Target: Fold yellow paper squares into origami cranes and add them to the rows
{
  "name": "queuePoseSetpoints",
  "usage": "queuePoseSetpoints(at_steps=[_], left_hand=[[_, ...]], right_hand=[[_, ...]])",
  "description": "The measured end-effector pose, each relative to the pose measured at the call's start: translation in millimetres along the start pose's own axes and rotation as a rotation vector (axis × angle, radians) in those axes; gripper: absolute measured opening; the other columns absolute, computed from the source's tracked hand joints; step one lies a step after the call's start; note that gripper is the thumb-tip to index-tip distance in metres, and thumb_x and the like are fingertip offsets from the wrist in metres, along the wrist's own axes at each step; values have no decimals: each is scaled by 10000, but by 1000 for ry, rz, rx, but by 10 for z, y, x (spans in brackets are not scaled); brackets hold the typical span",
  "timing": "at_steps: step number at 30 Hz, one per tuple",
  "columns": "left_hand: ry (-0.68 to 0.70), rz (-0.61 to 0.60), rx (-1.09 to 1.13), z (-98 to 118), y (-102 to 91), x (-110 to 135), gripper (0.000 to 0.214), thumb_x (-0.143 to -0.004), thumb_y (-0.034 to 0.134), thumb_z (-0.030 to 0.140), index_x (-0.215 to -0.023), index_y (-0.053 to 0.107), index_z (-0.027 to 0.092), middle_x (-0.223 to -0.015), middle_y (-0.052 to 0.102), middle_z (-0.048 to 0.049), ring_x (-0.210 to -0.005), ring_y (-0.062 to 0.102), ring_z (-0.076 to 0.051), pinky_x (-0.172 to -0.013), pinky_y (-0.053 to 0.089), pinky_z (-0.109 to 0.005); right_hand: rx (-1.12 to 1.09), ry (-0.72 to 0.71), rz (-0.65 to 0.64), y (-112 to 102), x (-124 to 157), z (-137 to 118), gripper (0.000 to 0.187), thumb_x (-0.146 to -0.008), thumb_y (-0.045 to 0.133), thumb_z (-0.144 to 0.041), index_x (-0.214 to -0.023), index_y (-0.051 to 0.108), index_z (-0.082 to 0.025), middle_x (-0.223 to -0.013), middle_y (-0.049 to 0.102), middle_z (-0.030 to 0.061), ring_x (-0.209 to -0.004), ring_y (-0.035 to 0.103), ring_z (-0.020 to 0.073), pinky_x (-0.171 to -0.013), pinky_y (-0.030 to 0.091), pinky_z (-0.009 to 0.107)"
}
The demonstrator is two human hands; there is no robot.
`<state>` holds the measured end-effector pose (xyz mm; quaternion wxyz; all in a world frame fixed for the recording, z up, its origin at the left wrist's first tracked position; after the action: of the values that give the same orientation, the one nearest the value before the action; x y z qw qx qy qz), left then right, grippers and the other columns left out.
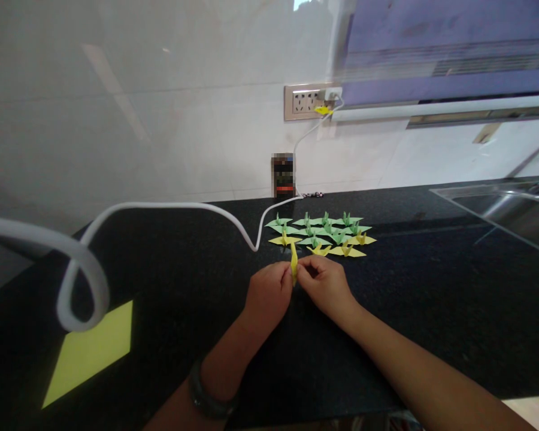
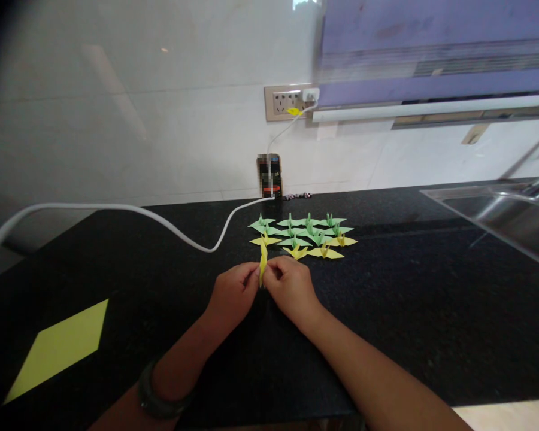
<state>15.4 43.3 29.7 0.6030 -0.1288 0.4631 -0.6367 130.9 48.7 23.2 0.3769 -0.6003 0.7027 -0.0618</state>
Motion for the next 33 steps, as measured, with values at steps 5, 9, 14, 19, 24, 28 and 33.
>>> queuePoseSetpoints(at_steps=[5,9,14,19,24,28,33], left_hand=[[20,2,-37,19,-5,1,228,-804,362,201,-824,585,160,-758,622,-41,-712,559,-141,-655,409,-256],[13,50,47,6,-48,-1,211,-798,382,213,-853,581,168,-778,619,-37,-728,558,-136,-675,420,-253],[-33,152,265,-59,-126,-18,162,-763,465,255,-780,602,171,-781,600,-36,-725,562,-130,-649,460,-239],[-104,205,577,-153,-91,-11,174,-702,562,266,-831,610,158,-878,612,-59,-800,586,-152,-696,494,-269],[-115,186,649,-177,-43,3,149,-700,568,250,-809,614,161,-914,622,-68,-834,592,-166,-745,489,-307],[-37,184,609,-119,-77,-10,71,-689,580,221,-711,620,166,-994,608,-73,-937,558,-181,-843,437,-337],[-2,181,570,-81,-108,-18,65,-692,576,218,-700,620,172,-890,635,-56,-851,585,-161,-797,454,-317]], right_hand=[[-7,58,2,2,-16,54,91,-690,516,-205,-659,591,-165,-582,561,-9,-525,498,101,-506,375,208],[-161,74,-44,34,-43,86,104,-703,526,-245,-670,573,-158,-597,551,-4,-539,490,103,-504,382,208],[-412,34,-153,54,-97,82,115,-731,535,-257,-727,595,-159,-666,576,10,-612,504,115,-583,413,236],[-555,35,-234,65,-123,98,115,-733,547,-255,-753,605,-157,-653,563,-4,-602,497,103,-583,411,231],[-571,-6,-266,44,-138,85,136,-750,534,-261,-780,614,-155,-680,563,3,-635,498,105,-612,407,237],[-601,-1,-324,54,-136,70,160,-754,528,-283,-785,611,-150,-698,572,10,-641,509,109,-622,418,247],[-665,41,-353,82,-130,91,163,-749,535,-291,-804,606,-155,-719,578,16,-630,516,106,-619,432,253]])
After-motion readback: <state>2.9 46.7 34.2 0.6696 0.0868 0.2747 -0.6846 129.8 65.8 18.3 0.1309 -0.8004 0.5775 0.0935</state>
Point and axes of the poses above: each hand's wrist, its own x-axis away from the middle knuckle, its own y-axis out of the palm, z = x × y, the point moved 6 cm from there along -x, towards the middle knuckle
